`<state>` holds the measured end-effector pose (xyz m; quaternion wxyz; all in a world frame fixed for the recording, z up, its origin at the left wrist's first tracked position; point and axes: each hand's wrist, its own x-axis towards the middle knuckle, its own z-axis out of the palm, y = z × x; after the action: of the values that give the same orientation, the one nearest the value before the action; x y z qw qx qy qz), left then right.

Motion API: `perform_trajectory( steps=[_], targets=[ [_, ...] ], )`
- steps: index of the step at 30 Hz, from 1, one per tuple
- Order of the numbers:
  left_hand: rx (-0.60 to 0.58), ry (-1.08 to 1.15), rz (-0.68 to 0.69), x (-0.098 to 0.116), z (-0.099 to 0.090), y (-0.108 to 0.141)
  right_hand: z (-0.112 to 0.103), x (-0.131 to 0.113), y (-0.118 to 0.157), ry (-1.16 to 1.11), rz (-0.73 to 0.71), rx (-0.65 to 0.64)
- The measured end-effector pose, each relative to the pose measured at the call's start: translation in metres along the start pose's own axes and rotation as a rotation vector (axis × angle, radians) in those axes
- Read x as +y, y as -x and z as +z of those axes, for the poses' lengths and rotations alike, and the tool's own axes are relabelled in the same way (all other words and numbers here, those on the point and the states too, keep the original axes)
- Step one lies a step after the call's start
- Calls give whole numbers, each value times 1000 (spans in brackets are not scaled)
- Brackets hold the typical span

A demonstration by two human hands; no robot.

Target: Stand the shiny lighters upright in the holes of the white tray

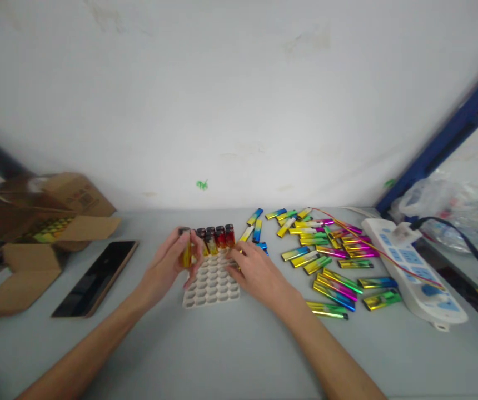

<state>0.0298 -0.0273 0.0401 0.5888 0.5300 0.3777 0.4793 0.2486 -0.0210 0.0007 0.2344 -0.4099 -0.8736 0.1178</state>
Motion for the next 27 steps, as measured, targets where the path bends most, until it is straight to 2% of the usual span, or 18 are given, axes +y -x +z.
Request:
perform_trajectory(
  steps=[6, 8, 13, 19, 23, 27],
  targets=[
    [23, -564, 448, 19, -6, 5, 3, -2, -2, -73, -23, -5],
    [25, -680, 533, 22, -5, 2, 4, -2, -2, -74, -27, 1],
    [-43, -786, 623, 7, 0, -16, 2, -3, -1, -30, -33, -45],
    [-67, -1111, 681, -22, -11, -37, -5, -1, 1, -88, -62, -75],
    [-84, -1220, 723, -19, -12, -39, -3, 2, 0, -92, -73, -65],
    [-102, -1250, 710, -12, -8, -38, -1, 4, -2, -85, -70, -56]
  ],
)
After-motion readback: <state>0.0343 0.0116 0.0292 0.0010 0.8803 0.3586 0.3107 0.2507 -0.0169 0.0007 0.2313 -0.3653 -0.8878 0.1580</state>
